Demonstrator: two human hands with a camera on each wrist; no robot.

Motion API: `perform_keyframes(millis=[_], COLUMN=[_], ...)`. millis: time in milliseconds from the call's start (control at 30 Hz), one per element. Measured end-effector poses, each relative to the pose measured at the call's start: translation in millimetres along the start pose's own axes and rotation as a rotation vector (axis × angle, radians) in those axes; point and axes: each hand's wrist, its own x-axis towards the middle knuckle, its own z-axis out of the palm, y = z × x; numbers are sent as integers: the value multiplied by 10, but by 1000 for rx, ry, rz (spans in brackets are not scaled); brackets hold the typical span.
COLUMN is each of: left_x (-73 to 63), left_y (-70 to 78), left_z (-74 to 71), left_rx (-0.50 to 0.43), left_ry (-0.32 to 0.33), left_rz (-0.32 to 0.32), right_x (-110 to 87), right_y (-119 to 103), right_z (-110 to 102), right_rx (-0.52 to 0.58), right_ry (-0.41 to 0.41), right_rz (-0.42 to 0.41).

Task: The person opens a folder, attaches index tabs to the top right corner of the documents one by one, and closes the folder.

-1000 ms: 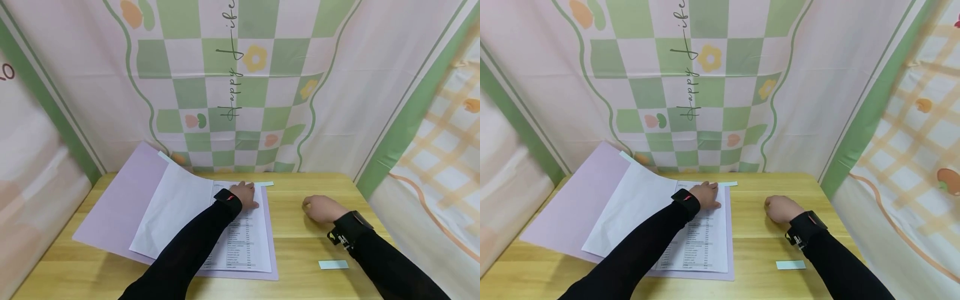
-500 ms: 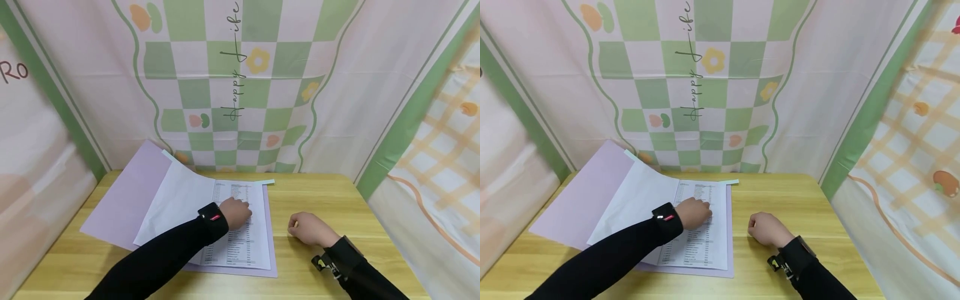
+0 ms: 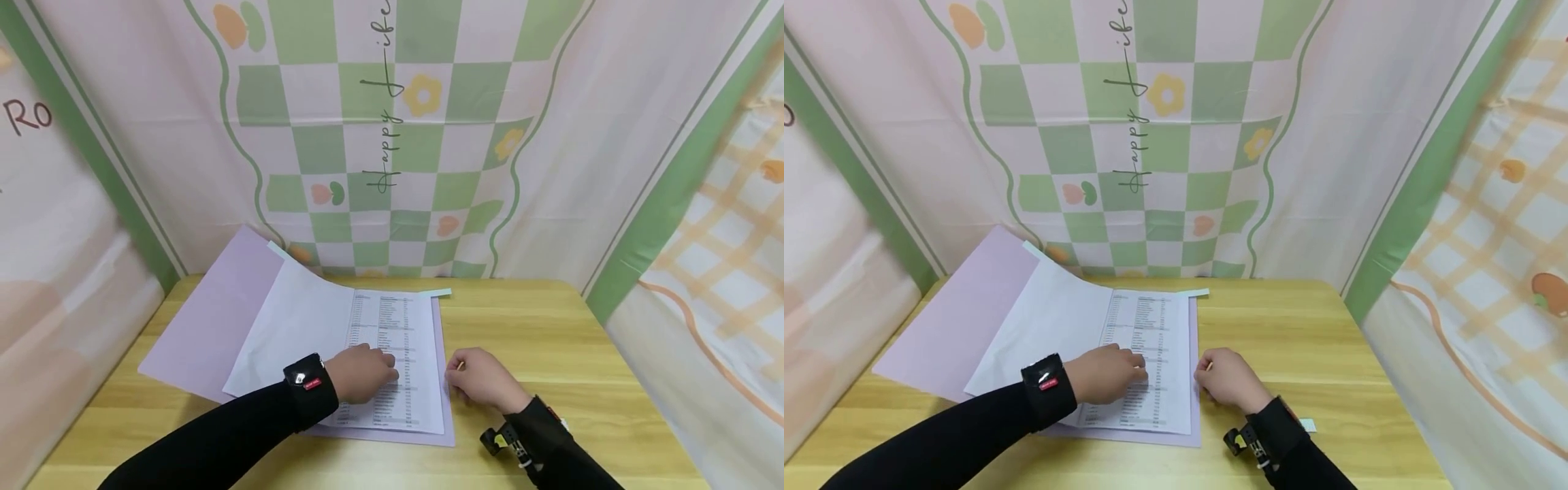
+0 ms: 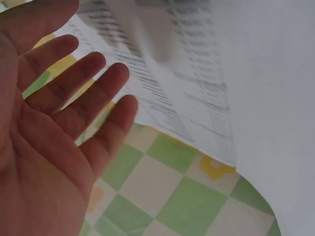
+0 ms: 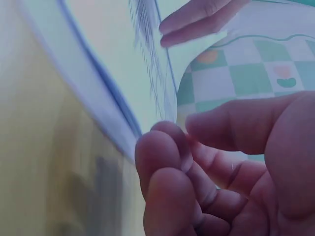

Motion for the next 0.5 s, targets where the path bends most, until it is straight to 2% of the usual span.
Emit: perform_keyframes(millis=[100, 233, 367, 500], left_x=[-51, -64, -53, -25], left_y=[93, 225, 359, 478], left_z=[-46, -72, -37, 15], left_rx=[-22, -50, -55, -67], left_ry=[5, 15, 17, 38], left_rz=[-25, -92, -223, -343], right_x=[-8, -28, -55, -70], right_y=[-60, -94, -71, -30], right_z=[83, 166, 228, 282], right_rx=[62, 93, 87, 31], right_ry=[6, 13, -1, 0], right_rz=[32, 54, 52, 41])
